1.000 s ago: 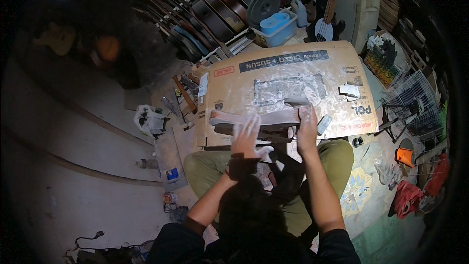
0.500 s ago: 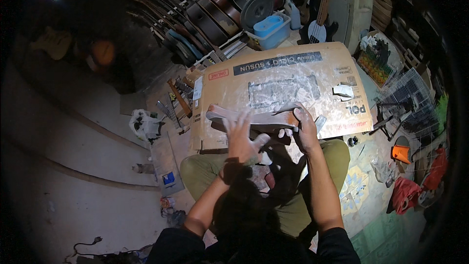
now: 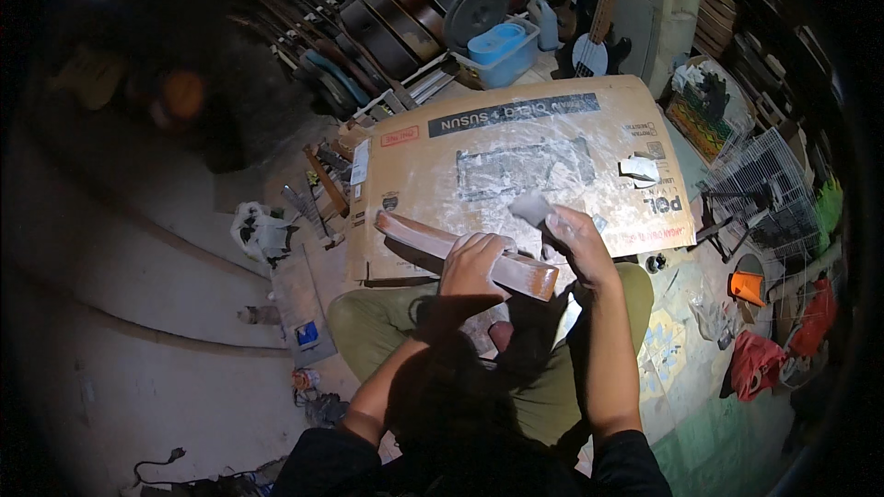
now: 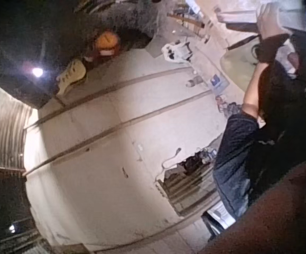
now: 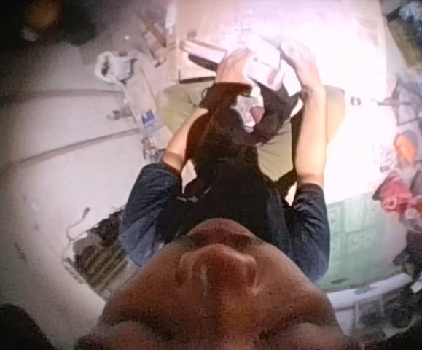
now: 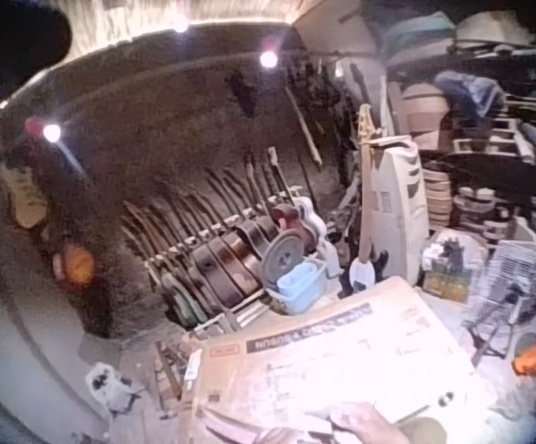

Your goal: The person sands the wooden neck of a guitar using a small block, turning the piece over and working along the sides.

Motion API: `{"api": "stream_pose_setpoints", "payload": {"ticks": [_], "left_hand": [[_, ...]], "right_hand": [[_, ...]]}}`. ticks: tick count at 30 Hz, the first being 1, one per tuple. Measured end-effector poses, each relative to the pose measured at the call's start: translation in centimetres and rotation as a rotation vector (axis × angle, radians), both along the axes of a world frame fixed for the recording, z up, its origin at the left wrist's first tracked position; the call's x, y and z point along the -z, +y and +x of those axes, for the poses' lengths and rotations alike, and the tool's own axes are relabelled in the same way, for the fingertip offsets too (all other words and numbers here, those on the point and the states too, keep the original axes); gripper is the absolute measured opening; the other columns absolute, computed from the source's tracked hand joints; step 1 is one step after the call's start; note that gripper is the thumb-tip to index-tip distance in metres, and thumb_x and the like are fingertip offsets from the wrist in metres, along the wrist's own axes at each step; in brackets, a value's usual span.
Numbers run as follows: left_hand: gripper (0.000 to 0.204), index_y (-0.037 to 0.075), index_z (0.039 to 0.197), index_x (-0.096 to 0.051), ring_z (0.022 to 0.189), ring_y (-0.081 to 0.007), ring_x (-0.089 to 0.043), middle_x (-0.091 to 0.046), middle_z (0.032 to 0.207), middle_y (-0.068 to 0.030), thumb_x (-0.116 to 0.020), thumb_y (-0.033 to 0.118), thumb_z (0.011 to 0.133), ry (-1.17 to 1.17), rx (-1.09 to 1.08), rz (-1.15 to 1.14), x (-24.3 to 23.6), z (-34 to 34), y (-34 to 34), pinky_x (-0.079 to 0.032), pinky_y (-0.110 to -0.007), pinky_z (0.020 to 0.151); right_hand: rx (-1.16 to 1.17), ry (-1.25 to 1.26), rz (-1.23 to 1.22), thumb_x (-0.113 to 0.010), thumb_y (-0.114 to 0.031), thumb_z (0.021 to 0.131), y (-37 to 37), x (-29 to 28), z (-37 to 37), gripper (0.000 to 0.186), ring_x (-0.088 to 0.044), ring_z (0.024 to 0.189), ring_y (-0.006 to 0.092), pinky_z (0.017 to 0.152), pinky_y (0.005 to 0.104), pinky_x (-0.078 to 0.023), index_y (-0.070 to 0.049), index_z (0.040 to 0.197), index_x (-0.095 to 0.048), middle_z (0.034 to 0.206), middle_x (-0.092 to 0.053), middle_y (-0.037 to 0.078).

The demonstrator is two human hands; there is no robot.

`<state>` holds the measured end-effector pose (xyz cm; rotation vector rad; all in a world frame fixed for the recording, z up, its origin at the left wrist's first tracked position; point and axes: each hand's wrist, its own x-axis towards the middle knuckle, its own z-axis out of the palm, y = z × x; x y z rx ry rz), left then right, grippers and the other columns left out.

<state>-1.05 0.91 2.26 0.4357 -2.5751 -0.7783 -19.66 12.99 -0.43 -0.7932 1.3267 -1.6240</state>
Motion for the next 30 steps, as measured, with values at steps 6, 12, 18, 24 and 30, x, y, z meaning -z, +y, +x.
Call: {"api": "stream_pose_setpoints", "payload": {"ticks": [6,12,18,24,30], "left_hand": [[0.035,0.004,0.098,-0.07,0.088,-0.0341,-0.067,-0.068,0.09,-0.0143,-0.081,0.011,0.065,0.225,-0.02,0.08,-0.7,-1.6,-2.9,-0.053,-0.043,0.079],[0.052,-0.004,0.128,-0.053,0.094,-0.0163,-0.063,-0.066,0.104,-0.0071,-0.078,0.012,0.085,0.504,-0.52,0.222,-3.2,-3.9,-7.3,-0.051,-0.032,0.087],[0.049,-0.005,0.127,-0.05,0.108,-0.0189,-0.059,-0.061,0.115,-0.0105,-0.075,0.011,0.087,0.647,-0.543,0.203,-1.3,-5.6,-8.5,-0.045,-0.033,0.097],[0.039,-0.001,0.112,-0.056,0.097,-0.0171,-0.062,-0.065,0.104,-0.0106,-0.077,0.009,0.08,0.561,-0.116,0.329,-2.6,-4.1,-10.4,-0.049,-0.033,0.087],[0.047,-0.004,0.117,-0.059,0.093,-0.018,-0.068,-0.067,0.112,-0.0142,-0.082,0.004,0.077,0.402,0.024,0.578,-6.0,-6.3,-7.9,-0.055,-0.03,0.082]], "right_hand": [[0.358,-0.167,0.091,-0.062,-0.027,0.099,-0.6,1.2,-1.4,0.04,-0.054,0.077,0.0057,0.071,0.0237,-0.046,0.001,0.127,-0.063,0.09,-0.062,-0.001],[0.592,-0.08,0.082,-0.062,-0.024,0.097,-0.7,2.7,-3.0,0.032,-0.052,0.063,0.0057,0.058,0.0221,-0.044,-0.004,0.123,-0.064,0.074,-0.055,-0.004],[0.59,-0.228,0.025,-0.061,-0.019,0.096,-1.1,0.6,-2.5,0.029,-0.056,0.066,0.0079,0.06,0.0228,-0.048,-0.003,0.12,-0.062,0.084,-0.06,0.0],[0.356,-0.513,-0.116,-0.062,-0.012,0.095,-1.1,-0.5,-1.6,0.037,-0.071,0.085,0.0206,0.069,0.0297,-0.057,0.0,0.13,-0.056,0.107,-0.069,0.013],[0.154,-0.359,-0.149,-0.073,-0.021,0.093,-2.0,0.2,-1.0,0.041,-0.063,0.101,0.0131,0.091,0.0286,-0.05,0.001,0.126,-0.062,0.115,-0.067,0.007]]}}
